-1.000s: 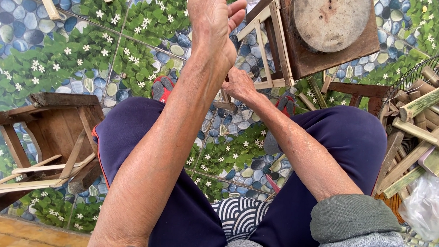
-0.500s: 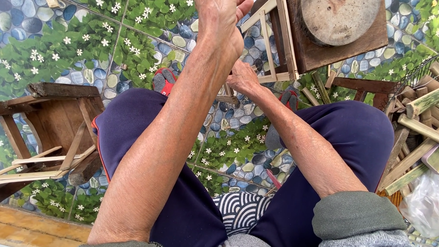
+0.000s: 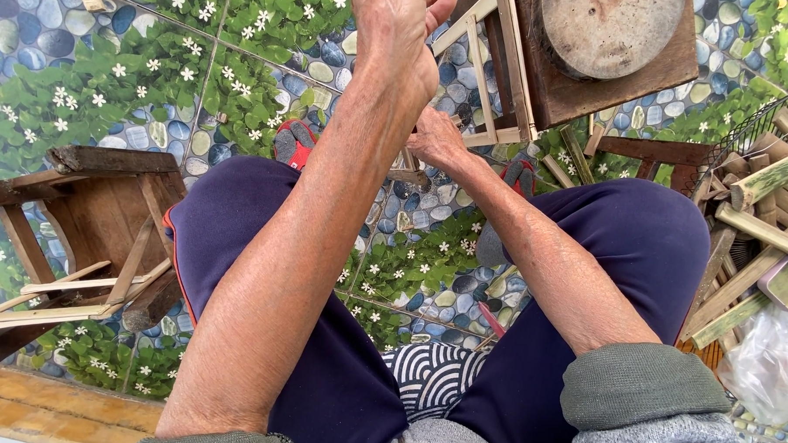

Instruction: The person assembles a small bamboo chair by fitting together various bamboo pieces and frames by hand while sitting on a tiled floor.

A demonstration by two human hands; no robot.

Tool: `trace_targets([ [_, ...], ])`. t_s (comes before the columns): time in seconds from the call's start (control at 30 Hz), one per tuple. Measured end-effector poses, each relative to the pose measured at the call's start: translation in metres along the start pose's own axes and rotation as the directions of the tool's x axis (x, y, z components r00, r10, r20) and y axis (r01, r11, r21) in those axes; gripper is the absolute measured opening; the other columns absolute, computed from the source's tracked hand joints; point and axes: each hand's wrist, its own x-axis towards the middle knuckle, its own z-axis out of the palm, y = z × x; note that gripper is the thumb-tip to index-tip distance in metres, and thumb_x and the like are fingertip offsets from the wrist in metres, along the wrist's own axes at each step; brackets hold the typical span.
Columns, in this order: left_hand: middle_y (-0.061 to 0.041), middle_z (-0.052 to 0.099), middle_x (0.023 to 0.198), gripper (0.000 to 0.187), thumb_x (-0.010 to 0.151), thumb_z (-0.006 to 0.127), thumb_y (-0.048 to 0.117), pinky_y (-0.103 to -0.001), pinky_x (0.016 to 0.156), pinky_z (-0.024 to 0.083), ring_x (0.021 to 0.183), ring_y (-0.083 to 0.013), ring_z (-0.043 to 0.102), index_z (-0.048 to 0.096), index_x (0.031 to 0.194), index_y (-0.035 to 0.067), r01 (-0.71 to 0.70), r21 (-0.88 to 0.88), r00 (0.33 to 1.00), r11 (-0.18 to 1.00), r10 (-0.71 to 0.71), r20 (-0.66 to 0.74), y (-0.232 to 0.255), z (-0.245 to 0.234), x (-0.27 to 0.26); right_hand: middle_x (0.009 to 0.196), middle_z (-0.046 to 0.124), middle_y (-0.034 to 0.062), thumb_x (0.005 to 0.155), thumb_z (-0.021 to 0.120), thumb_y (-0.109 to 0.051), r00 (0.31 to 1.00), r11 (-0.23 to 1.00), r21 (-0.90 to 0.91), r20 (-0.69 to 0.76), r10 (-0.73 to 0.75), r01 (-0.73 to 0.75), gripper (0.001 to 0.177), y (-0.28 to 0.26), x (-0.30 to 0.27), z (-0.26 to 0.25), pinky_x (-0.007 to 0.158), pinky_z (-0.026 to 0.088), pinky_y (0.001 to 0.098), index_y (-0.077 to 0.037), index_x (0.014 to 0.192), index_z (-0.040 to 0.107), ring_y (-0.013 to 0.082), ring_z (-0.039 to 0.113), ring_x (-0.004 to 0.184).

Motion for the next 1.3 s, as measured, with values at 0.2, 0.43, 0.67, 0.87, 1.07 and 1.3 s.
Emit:
trace_targets([
  [0.2, -0.005, 0.078, 0.097, 0.043, 0.085, 0.069, 0.008, -0.049, 0.078, 0.062, 0.079, -0.031, 0.079, 0.062, 0.124, 0.023, -0.019, 0.026, 0.999, 0.999, 0.018, 0.048, 0.002, -0.001, -0.002, 0.073, 0.05, 0.0052, 0.094, 0.063, -0.044, 1.0, 1.0, -0.008, 0.004, 0.027, -0.027, 0.039, 0.0, 0.0, 0.0, 0.061, 0.034, 0.0459, -0.014, 0.081, 0.042, 0.0252, 0.042, 0.067],
  [0.43, -0.003, 0.078, 0.093, 0.042, 0.08, 0.07, 0.007, -0.047, 0.075, 0.061, 0.077, -0.0294, 0.079, 0.064, 0.118, 0.022, -0.024, 0.038, 0.999, 0.999, 0.022, 0.039, 0.004, 0.003, -0.003, 0.079, 0.057, 0.0087, 0.092, 0.063, -0.038, 1.0, 1.0, 0.002, 0.011, 0.024, -0.024, 0.029, 0.002, 0.0, 0.001, 0.061, 0.037, 0.0474, -0.012, 0.09, 0.051, 0.0278, 0.048, 0.068],
  [0.67, -0.004, 0.077, 0.097, 0.043, 0.082, 0.065, 0.001, -0.045, 0.076, 0.062, 0.078, -0.03, 0.078, 0.063, 0.121, 0.02, 0.026, 0.049, 1.0, 0.998, -0.026, -0.002, 0.009, 0.006, -0.007, 0.081, 0.052, 0.0079, 0.093, 0.065, -0.034, 0.999, 0.999, -0.009, -0.03, -0.045, 0.044, 0.028, 0.013, 0.008, 0.011, 0.063, 0.037, 0.0483, -0.013, 0.085, 0.047, 0.0281, 0.045, 0.072],
  [0.87, -0.003, 0.077, 0.098, 0.042, 0.082, 0.065, 0.003, -0.046, 0.077, 0.062, 0.079, -0.0298, 0.078, 0.063, 0.12, 0.02, 0.007, 0.03, 1.0, 1.0, -0.006, -0.012, 0.006, 0.006, -0.006, 0.095, 0.066, 0.0107, 0.091, 0.064, -0.04, 0.996, 0.993, -0.088, -0.035, -0.086, 0.082, 0.028, 0.013, 0.015, 0.014, 0.073, 0.045, 0.0559, -0.013, 0.093, 0.058, 0.0421, 0.061, 0.09],
  [1.07, -0.002, 0.067, 0.088, 0.028, 0.085, 0.063, 0.012, -0.044, 0.074, 0.059, 0.074, -0.024, 0.069, 0.063, 0.112, 0.019, 0.012, 0.072, 1.0, 0.997, -0.012, -0.009, 0.022, 0.009, -0.019, 0.077, 0.059, 0.0059, 0.094, 0.061, -0.036, 0.996, 0.995, -0.062, -0.037, -0.081, 0.079, 0.029, 0.004, 0.009, 0.009, 0.063, 0.041, 0.0493, -0.015, 0.077, 0.049, 0.0296, 0.054, 0.072],
  [1.3, 0.003, 0.029, 0.082, 0.028, 0.077, 0.063, 0.016, -0.046, 0.078, 0.039, 0.08, -0.0197, 0.026, 0.035, 0.08, 0.017, 0.021, 0.2, 0.992, 0.98, 0.005, -0.13, 0.062, 0.023, -0.041, 0.065, 0.052, 0.0027, 0.089, 0.063, -0.014, 0.997, 0.99, 0.14, -0.06, 0.038, -0.03, 0.025, -0.047, -0.03, -0.044, 0.055, 0.049, 0.0382, -0.01, 0.072, 0.046, 0.0174, 0.056, 0.051],
])
